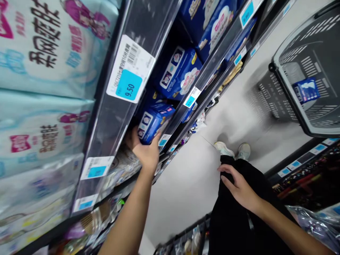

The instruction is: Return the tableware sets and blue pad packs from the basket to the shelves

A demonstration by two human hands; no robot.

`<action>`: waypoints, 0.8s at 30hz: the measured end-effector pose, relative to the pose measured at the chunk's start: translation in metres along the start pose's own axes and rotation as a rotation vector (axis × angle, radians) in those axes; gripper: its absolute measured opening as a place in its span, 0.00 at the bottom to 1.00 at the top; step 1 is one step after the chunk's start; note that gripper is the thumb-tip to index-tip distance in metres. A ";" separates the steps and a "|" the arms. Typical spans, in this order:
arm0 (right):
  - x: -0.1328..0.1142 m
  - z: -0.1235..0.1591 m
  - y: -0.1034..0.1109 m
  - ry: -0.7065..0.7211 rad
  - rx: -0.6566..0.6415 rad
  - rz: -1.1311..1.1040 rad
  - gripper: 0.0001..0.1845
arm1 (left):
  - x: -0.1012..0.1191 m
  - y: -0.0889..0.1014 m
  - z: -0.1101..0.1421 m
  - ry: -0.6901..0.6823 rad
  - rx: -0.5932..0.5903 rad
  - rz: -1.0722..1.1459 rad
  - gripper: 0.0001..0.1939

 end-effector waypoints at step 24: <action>-0.158 -0.191 -0.093 0.263 -0.063 -0.454 0.51 | 0.009 -0.024 -0.012 -0.134 -0.276 -0.065 0.45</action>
Point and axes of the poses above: each hand's wrist, its own z-axis away from the middle knuckle, its own y-axis out of the back of the hand, x = y × z, the point moved 5 cm from there along -z, towards the middle knuckle, and after that the axes turned 6 degrees about -x, right-handed, at the moved point
